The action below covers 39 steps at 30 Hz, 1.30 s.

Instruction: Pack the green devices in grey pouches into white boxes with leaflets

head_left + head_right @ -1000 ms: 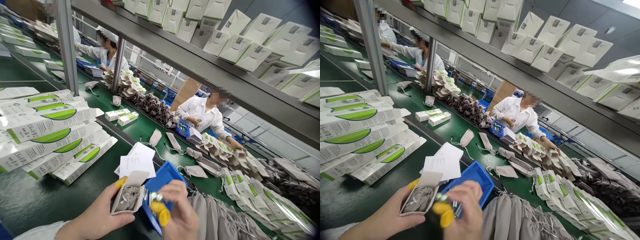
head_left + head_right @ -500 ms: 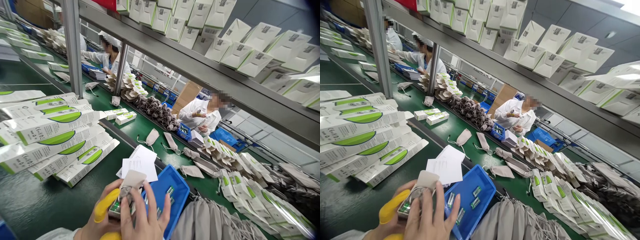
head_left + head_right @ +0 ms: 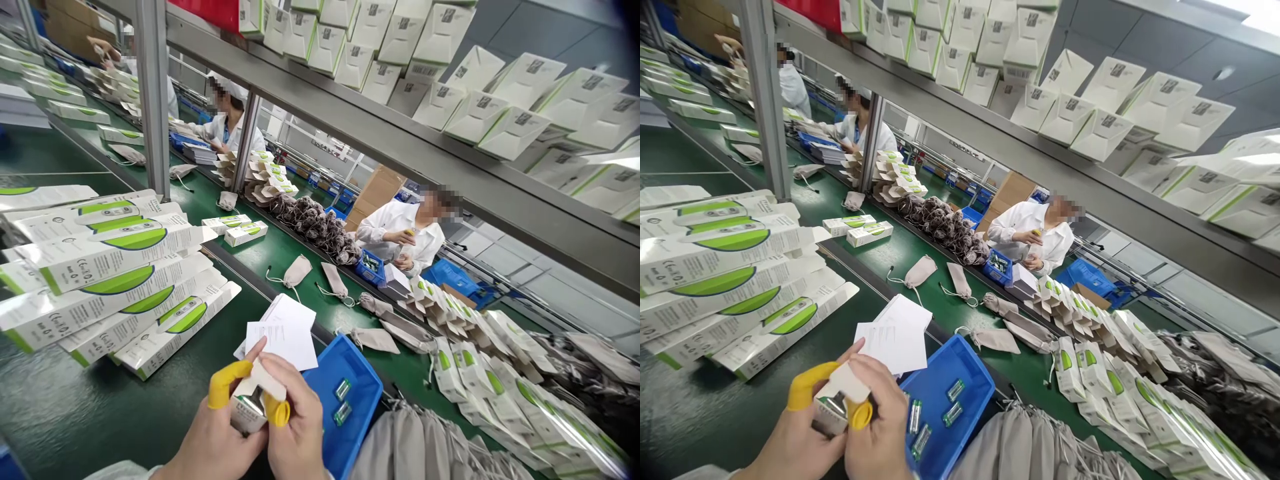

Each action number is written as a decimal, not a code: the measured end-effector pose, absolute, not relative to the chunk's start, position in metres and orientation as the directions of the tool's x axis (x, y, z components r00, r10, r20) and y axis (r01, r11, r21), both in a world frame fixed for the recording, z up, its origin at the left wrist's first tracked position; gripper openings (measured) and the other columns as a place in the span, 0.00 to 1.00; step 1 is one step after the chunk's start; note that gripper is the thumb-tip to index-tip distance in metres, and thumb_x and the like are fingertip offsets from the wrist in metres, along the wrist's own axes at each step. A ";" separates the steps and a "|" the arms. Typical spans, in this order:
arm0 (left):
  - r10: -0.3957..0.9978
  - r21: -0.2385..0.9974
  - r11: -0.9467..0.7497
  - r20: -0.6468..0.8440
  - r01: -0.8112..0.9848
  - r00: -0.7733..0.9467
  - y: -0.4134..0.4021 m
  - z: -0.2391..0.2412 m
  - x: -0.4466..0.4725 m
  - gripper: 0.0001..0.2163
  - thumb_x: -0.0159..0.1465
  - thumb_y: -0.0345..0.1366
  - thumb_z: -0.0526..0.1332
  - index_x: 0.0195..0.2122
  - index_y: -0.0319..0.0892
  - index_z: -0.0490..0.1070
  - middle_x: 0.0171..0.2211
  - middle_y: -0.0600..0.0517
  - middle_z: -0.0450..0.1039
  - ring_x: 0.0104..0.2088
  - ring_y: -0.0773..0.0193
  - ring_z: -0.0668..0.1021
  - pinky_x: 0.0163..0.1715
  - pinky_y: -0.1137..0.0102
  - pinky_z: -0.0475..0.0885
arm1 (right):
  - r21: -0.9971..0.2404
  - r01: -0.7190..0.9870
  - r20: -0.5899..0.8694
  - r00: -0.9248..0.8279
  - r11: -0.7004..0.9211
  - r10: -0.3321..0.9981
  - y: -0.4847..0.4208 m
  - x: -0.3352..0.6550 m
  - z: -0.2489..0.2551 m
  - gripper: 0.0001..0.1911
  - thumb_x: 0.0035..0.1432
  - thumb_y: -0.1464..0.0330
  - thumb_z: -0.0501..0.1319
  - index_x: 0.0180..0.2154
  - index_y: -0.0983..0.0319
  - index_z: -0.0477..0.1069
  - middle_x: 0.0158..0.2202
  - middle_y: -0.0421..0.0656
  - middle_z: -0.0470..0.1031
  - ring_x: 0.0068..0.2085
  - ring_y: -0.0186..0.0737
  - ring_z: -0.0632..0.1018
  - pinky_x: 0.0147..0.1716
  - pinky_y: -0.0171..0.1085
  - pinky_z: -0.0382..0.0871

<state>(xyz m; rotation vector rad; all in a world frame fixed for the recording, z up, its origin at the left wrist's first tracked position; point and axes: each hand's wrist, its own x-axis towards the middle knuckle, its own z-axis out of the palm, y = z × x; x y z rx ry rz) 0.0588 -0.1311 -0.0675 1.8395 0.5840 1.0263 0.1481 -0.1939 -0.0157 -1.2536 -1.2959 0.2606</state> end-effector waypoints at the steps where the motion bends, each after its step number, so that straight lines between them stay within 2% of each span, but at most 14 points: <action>1: 0.753 0.904 -0.422 0.390 -0.065 0.530 -0.132 -0.064 0.059 0.33 0.56 0.34 0.62 0.61 0.46 0.48 0.58 0.42 0.63 0.52 0.52 0.74 0.49 0.62 0.73 | -0.676 0.608 0.636 0.195 0.417 0.747 -0.198 0.154 -0.015 0.20 0.54 0.70 0.60 0.51 0.57 0.69 0.50 0.45 0.73 0.51 0.43 0.74 0.51 0.42 0.69; 4: 0.779 0.939 -0.318 0.339 -0.133 0.528 -0.131 -0.054 0.060 0.31 0.52 0.34 0.65 0.57 0.47 0.57 0.53 0.44 0.70 0.47 0.52 0.78 0.45 0.63 0.75 | -0.402 0.801 0.693 -0.051 0.444 0.720 -0.205 0.168 -0.014 0.31 0.50 0.72 0.63 0.57 0.59 0.61 0.54 0.48 0.70 0.55 0.47 0.71 0.52 0.47 0.68; 7: 0.743 0.967 -0.247 0.224 -0.053 0.631 -0.128 -0.047 0.061 0.32 0.51 0.32 0.64 0.58 0.45 0.56 0.47 0.46 0.76 0.43 0.54 0.80 0.41 0.65 0.77 | -0.334 0.870 0.740 0.004 0.362 0.673 -0.205 0.167 -0.010 0.26 0.50 0.75 0.62 0.52 0.62 0.67 0.50 0.49 0.73 0.50 0.45 0.75 0.49 0.45 0.72; 13: 0.661 0.906 -0.418 0.251 0.070 0.708 -0.129 -0.050 0.065 0.25 0.56 0.35 0.58 0.55 0.42 0.56 0.50 0.44 0.72 0.49 0.55 0.76 0.45 0.67 0.75 | -0.738 0.611 0.562 0.321 0.287 0.762 -0.207 0.163 0.006 0.12 0.48 0.72 0.65 0.38 0.56 0.77 0.39 0.43 0.78 0.44 0.44 0.79 0.48 0.44 0.72; 16: 0.644 0.898 -0.435 0.260 0.064 0.720 -0.131 -0.049 0.068 0.25 0.56 0.33 0.57 0.55 0.41 0.55 0.52 0.43 0.70 0.51 0.54 0.74 0.43 0.68 0.75 | -0.780 0.555 0.527 0.334 0.288 0.781 -0.212 0.166 0.005 0.13 0.51 0.72 0.64 0.39 0.55 0.77 0.41 0.43 0.78 0.45 0.45 0.78 0.48 0.46 0.72; 20: 0.615 0.924 -0.364 0.147 0.114 0.774 -0.126 -0.033 0.068 0.18 0.56 0.34 0.57 0.49 0.43 0.62 0.45 0.47 0.74 0.44 0.55 0.78 0.38 0.67 0.76 | -0.497 0.795 0.668 0.095 0.347 0.738 -0.217 0.170 -0.010 0.27 0.50 0.73 0.64 0.53 0.59 0.66 0.51 0.46 0.72 0.54 0.48 0.71 0.53 0.49 0.67; 23: 0.602 0.958 -0.269 0.090 0.095 0.793 -0.121 -0.020 0.067 0.16 0.57 0.32 0.58 0.48 0.43 0.62 0.41 0.49 0.76 0.40 0.58 0.79 0.38 0.68 0.76 | -0.283 0.915 0.647 -0.040 0.288 0.761 -0.218 0.172 -0.019 0.33 0.53 0.77 0.58 0.61 0.63 0.55 0.57 0.48 0.66 0.60 0.49 0.63 0.54 0.49 0.66; 26: 0.561 0.966 -0.257 0.116 0.039 0.820 -0.118 -0.017 0.066 0.15 0.58 0.32 0.57 0.47 0.42 0.63 0.44 0.47 0.75 0.44 0.57 0.78 0.42 0.67 0.75 | -0.200 0.941 0.642 -0.086 0.274 0.762 -0.219 0.176 -0.021 0.37 0.51 0.81 0.54 0.62 0.61 0.51 0.57 0.48 0.66 0.60 0.49 0.63 0.53 0.51 0.68; 28: 0.572 0.967 -0.253 0.131 0.022 0.810 -0.117 -0.021 0.065 0.18 0.57 0.33 0.59 0.49 0.43 0.62 0.46 0.46 0.73 0.46 0.54 0.77 0.44 0.64 0.74 | -0.279 0.916 0.661 -0.035 0.290 0.749 -0.219 0.174 -0.023 0.37 0.51 0.80 0.55 0.61 0.53 0.53 0.57 0.44 0.66 0.59 0.48 0.65 0.53 0.51 0.67; 30: 0.658 0.987 -0.158 0.122 -0.022 0.743 -0.116 -0.025 0.064 0.26 0.55 0.36 0.63 0.55 0.44 0.56 0.49 0.45 0.72 0.48 0.52 0.76 0.47 0.60 0.72 | -0.465 0.854 0.620 0.125 0.234 0.774 -0.221 0.165 -0.027 0.41 0.49 0.76 0.62 0.61 0.50 0.51 0.61 0.43 0.60 0.60 0.51 0.62 0.55 0.51 0.64; 32: 0.735 0.996 -0.017 0.072 -0.088 0.674 -0.115 -0.023 0.064 0.35 0.53 0.42 0.66 0.58 0.44 0.50 0.50 0.44 0.71 0.49 0.49 0.75 0.49 0.58 0.72 | -0.668 0.732 0.492 0.299 0.134 0.817 -0.222 0.153 -0.031 0.49 0.44 0.71 0.68 0.64 0.53 0.45 0.64 0.45 0.53 0.61 0.55 0.59 0.56 0.51 0.61; 34: 0.739 0.969 0.025 0.148 -0.248 0.657 -0.111 -0.015 0.067 0.36 0.53 0.51 0.64 0.59 0.46 0.50 0.54 0.43 0.66 0.53 0.46 0.71 0.49 0.57 0.72 | -0.832 0.548 0.367 0.435 0.082 0.822 -0.225 0.146 -0.029 0.50 0.44 0.67 0.68 0.64 0.57 0.43 0.64 0.48 0.53 0.61 0.55 0.60 0.57 0.49 0.61; 37: 0.686 0.888 -0.214 0.433 -0.406 0.585 -0.100 0.002 0.078 0.24 0.63 0.52 0.50 0.58 0.50 0.52 0.60 0.48 0.57 0.59 0.52 0.63 0.55 0.58 0.65 | -0.972 0.197 0.229 0.704 0.125 0.672 -0.236 0.173 -0.009 0.39 0.51 0.62 0.65 0.61 0.57 0.51 0.59 0.48 0.64 0.55 0.50 0.70 0.50 0.44 0.70; 39: 0.591 0.837 -0.527 0.483 -0.144 0.646 -0.090 0.008 0.091 0.20 0.66 0.47 0.47 0.57 0.47 0.56 0.58 0.47 0.58 0.59 0.54 0.62 0.58 0.57 0.60 | -0.998 0.010 0.042 0.865 0.065 0.501 -0.248 0.220 0.011 0.37 0.50 0.60 0.66 0.59 0.56 0.54 0.52 0.46 0.71 0.43 0.45 0.78 0.37 0.40 0.76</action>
